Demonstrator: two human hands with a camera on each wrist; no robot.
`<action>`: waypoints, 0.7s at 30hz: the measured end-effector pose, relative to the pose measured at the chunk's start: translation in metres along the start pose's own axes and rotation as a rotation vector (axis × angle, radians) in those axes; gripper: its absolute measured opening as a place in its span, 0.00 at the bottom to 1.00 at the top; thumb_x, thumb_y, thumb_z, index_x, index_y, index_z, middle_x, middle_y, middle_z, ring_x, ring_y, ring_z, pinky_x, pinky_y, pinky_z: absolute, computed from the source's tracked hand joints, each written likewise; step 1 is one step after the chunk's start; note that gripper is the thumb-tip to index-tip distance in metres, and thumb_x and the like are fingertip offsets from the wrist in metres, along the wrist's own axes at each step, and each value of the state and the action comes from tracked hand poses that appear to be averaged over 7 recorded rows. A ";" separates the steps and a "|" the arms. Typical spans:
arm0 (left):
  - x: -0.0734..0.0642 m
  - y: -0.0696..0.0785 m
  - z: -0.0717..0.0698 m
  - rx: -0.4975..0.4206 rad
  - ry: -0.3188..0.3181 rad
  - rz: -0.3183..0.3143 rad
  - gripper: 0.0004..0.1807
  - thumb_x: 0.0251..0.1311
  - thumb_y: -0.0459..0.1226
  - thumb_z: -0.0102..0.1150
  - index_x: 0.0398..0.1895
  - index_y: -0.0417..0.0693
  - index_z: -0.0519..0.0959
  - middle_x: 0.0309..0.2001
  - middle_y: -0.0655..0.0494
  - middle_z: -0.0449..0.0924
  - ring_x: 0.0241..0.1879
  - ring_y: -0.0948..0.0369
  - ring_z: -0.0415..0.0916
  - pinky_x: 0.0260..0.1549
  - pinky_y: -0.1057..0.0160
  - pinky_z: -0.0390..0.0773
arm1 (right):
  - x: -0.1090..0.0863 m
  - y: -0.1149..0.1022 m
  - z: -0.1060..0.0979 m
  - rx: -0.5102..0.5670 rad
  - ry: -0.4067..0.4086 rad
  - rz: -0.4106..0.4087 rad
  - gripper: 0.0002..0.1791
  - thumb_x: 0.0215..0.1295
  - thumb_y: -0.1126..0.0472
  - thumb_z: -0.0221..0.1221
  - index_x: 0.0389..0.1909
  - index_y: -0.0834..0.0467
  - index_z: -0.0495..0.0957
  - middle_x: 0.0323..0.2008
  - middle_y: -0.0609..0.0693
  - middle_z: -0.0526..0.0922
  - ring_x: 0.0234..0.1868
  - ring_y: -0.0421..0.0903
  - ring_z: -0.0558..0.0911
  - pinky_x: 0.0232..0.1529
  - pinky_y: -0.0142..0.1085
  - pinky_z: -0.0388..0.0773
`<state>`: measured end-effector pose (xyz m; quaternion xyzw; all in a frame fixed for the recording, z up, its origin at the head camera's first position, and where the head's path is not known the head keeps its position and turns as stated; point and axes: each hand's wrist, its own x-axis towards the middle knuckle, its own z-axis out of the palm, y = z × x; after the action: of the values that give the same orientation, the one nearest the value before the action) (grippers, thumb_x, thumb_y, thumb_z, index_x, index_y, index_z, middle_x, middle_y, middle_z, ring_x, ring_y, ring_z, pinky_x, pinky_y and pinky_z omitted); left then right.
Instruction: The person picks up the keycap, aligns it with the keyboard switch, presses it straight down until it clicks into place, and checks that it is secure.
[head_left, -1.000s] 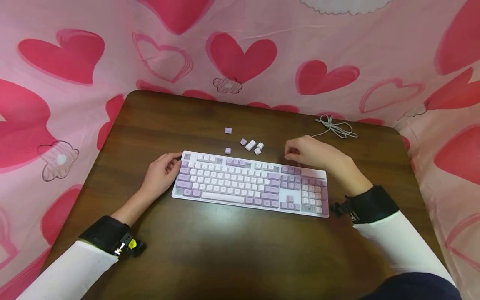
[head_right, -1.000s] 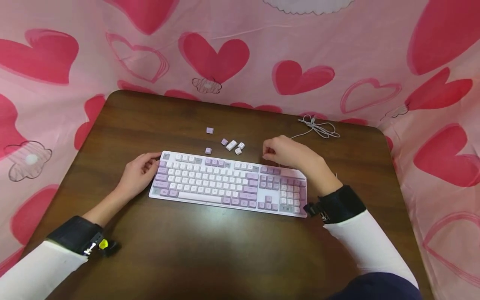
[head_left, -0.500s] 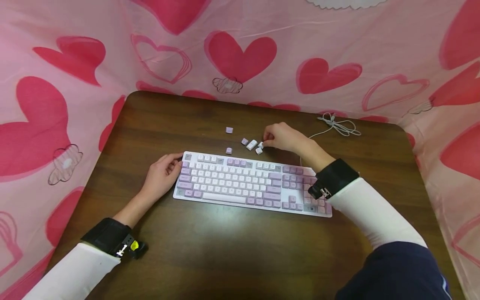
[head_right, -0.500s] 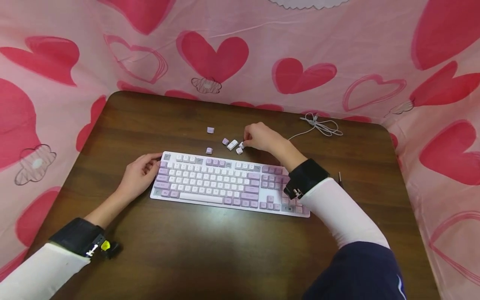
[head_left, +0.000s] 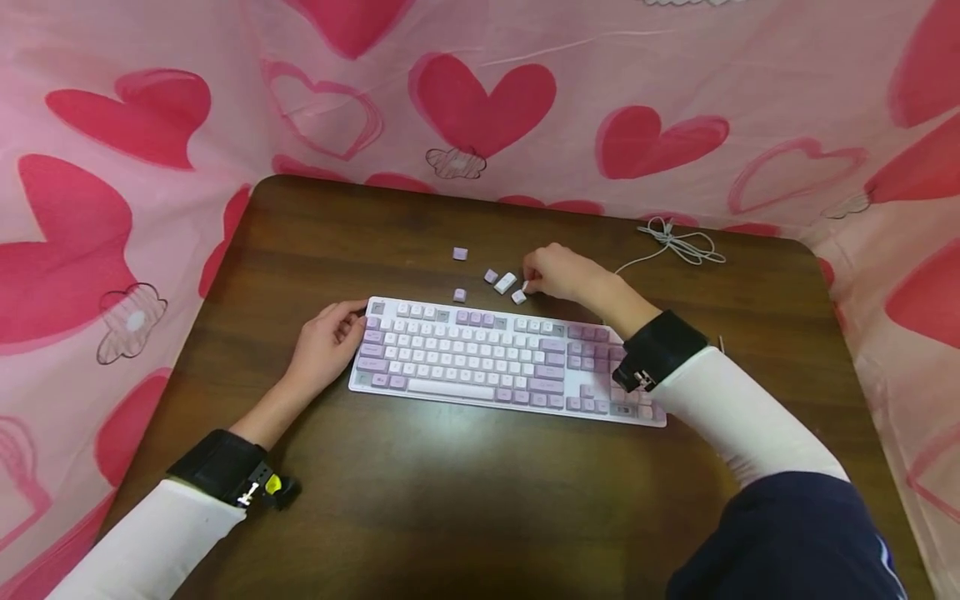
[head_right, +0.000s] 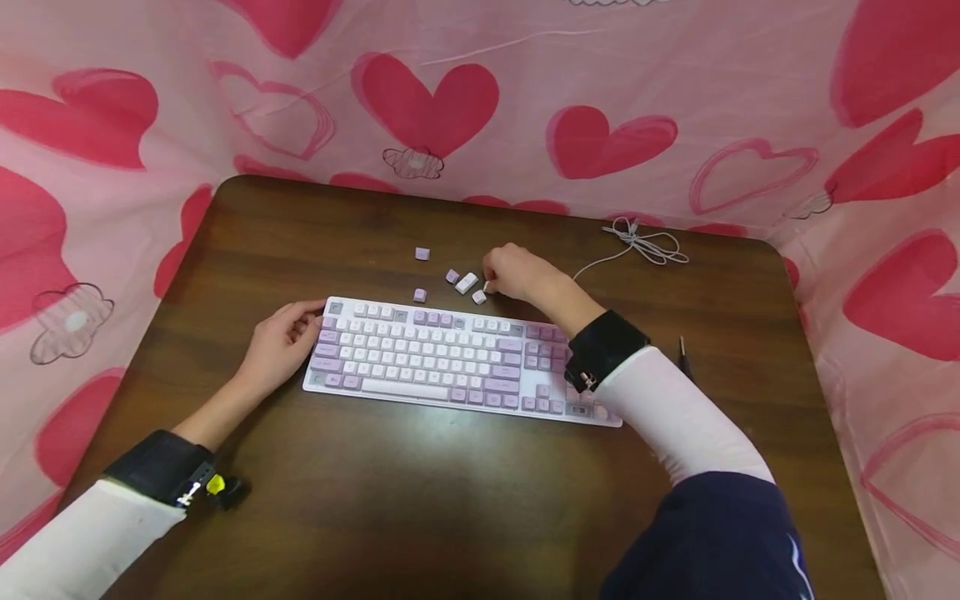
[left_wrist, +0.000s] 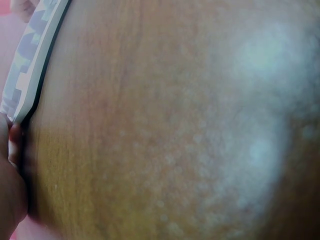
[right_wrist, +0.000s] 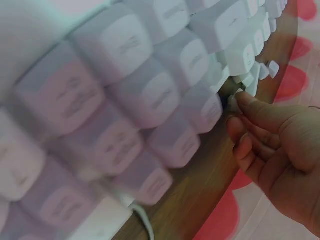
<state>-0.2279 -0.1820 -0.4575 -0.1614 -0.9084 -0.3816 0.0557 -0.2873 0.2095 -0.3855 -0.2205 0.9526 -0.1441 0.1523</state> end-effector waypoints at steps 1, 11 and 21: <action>0.000 0.001 -0.001 -0.002 0.002 0.000 0.16 0.72 0.32 0.58 0.60 0.38 0.82 0.38 0.46 0.78 0.33 0.55 0.74 0.32 0.73 0.69 | -0.002 0.001 0.000 -0.005 0.002 -0.014 0.05 0.68 0.63 0.68 0.35 0.61 0.84 0.30 0.53 0.82 0.34 0.50 0.76 0.40 0.44 0.75; -0.002 0.002 -0.005 0.004 -0.024 -0.025 0.17 0.73 0.33 0.57 0.62 0.38 0.81 0.39 0.45 0.78 0.34 0.55 0.74 0.33 0.72 0.69 | -0.037 0.011 -0.007 0.040 -0.046 -0.052 0.05 0.66 0.62 0.70 0.33 0.59 0.84 0.27 0.50 0.83 0.28 0.45 0.78 0.34 0.40 0.76; -0.001 -0.002 0.000 0.007 0.018 0.023 0.16 0.72 0.32 0.58 0.59 0.37 0.82 0.38 0.45 0.79 0.33 0.55 0.74 0.33 0.72 0.69 | -0.066 0.016 -0.009 0.191 -0.138 -0.055 0.02 0.67 0.61 0.70 0.37 0.55 0.87 0.30 0.47 0.83 0.31 0.44 0.77 0.36 0.39 0.77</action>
<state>-0.2272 -0.1837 -0.4595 -0.1683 -0.9072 -0.3793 0.0689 -0.2397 0.2559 -0.3680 -0.2406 0.9153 -0.2228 0.2337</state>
